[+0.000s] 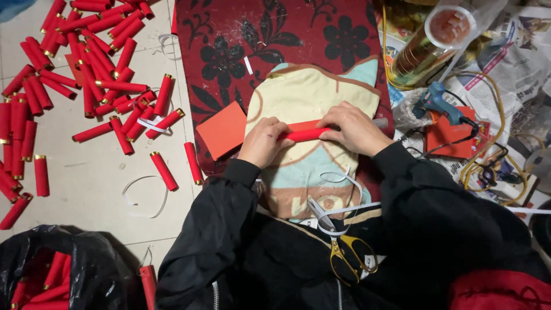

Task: Assembling firecrackers by wrapping red tubes with red paper, applying hot glue, and measuring components.

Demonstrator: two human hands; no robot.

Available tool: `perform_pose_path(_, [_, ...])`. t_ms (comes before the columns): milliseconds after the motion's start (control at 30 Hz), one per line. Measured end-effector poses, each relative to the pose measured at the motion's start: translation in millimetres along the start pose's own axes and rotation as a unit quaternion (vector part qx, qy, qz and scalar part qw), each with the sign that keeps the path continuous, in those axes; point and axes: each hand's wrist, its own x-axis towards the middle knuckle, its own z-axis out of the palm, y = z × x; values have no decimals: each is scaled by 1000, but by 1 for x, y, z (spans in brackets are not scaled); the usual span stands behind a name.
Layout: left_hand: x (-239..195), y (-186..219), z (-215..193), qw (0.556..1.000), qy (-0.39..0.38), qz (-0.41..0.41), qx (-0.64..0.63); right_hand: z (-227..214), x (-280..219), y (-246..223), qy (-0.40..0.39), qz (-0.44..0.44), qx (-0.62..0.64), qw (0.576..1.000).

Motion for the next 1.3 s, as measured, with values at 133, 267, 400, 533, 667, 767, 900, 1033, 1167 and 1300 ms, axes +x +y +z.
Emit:
perform_pose_path(133, [7,-5,20,993,55,24,101,-3,3,0,-1,4,11,1000])
perform_pose_path(267, [-21,47,35,950,257,70,163,2,2,3,-11,3,3,1000])
perform_pose_path(400, [-40,77,58,967,211,-11,143,6,5,12,-15,7,-21,1000])
perform_pose_path(533, [-38,80,55,965,218,-21,142,-3,-11,41,28,10,-43,999])
perform_pose_path(667, [-38,81,53,949,256,-33,182,-55,-59,102,147,169,-159,962])
perform_pose_path(767, [-36,82,55,927,282,-51,241,-79,-75,102,53,307,-284,907])
perform_pose_path(900, [-37,82,53,922,280,-57,261,-58,-73,133,-70,386,-295,871])
perform_pose_path(1033, [-37,81,59,937,246,-75,234,-73,-83,121,-32,386,-251,887])
perform_pose_path(1167, [-37,80,61,945,230,-81,219,-104,-100,55,47,345,-157,924])
perform_pose_path(1300, [-37,80,63,935,259,-74,229,-99,-88,6,117,278,16,953])
